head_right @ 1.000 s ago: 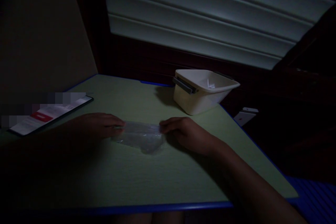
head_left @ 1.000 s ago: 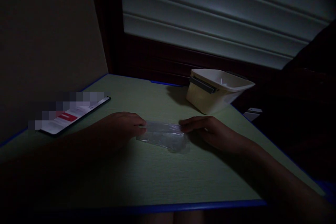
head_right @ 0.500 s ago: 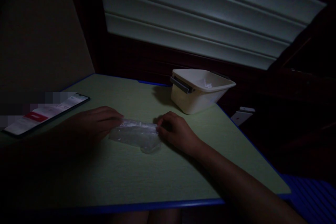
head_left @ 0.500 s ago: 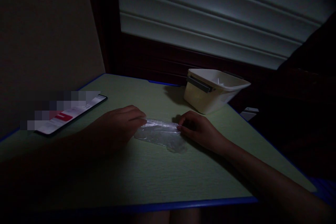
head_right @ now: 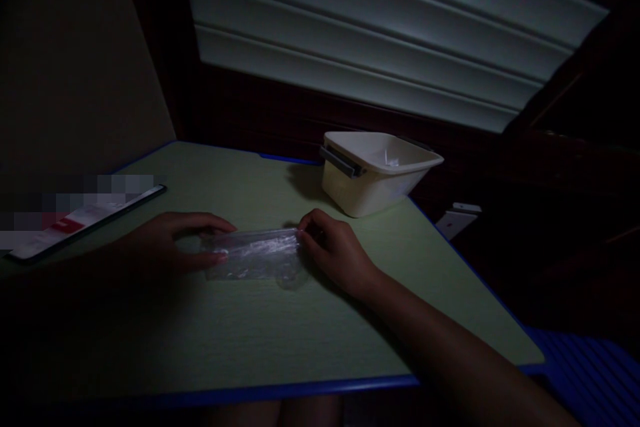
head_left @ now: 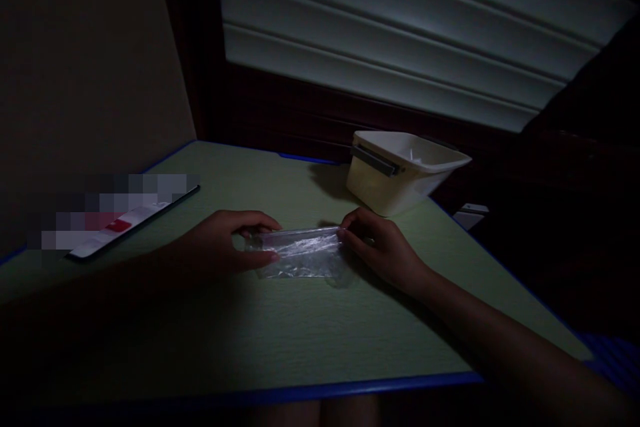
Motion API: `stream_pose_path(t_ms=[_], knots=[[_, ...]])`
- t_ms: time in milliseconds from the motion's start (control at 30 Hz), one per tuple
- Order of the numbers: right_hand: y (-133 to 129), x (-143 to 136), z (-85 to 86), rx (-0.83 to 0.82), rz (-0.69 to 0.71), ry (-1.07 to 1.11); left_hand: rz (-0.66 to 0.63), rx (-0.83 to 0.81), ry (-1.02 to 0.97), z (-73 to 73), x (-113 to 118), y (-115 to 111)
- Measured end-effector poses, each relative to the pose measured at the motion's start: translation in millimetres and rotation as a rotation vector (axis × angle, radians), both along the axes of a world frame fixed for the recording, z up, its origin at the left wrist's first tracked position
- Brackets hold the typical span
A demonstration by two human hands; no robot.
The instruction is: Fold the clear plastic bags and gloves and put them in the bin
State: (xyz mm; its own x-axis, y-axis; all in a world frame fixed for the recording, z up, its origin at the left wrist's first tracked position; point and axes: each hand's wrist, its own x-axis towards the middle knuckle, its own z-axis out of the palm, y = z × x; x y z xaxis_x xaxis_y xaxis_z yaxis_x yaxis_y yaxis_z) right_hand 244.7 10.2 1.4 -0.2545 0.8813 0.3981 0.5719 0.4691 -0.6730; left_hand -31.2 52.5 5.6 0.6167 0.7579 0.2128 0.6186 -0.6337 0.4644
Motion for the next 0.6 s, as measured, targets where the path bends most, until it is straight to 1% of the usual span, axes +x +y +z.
stream_pose_path(t_ms=[100,233,300,433,600], knots=[[1,0,-0.2,-0.036,-0.001,0.041,0.001,-0.076,-0.101,0.7,0,0],[1,2,-1.2,-0.192,0.088,0.177,0.021,-0.036,-0.107,-1.7,1,1],[1,3,-2.3,-0.243,0.108,0.190,0.028,-0.024,-0.111,-2.6,1,1],[2,4,-3.5,-0.249,0.121,0.129,0.015,-0.015,-0.126,-4.9,1,1],[2,3,-2.2,-0.201,0.105,0.036,-0.003,-0.008,-0.158,-10.9,0,4]])
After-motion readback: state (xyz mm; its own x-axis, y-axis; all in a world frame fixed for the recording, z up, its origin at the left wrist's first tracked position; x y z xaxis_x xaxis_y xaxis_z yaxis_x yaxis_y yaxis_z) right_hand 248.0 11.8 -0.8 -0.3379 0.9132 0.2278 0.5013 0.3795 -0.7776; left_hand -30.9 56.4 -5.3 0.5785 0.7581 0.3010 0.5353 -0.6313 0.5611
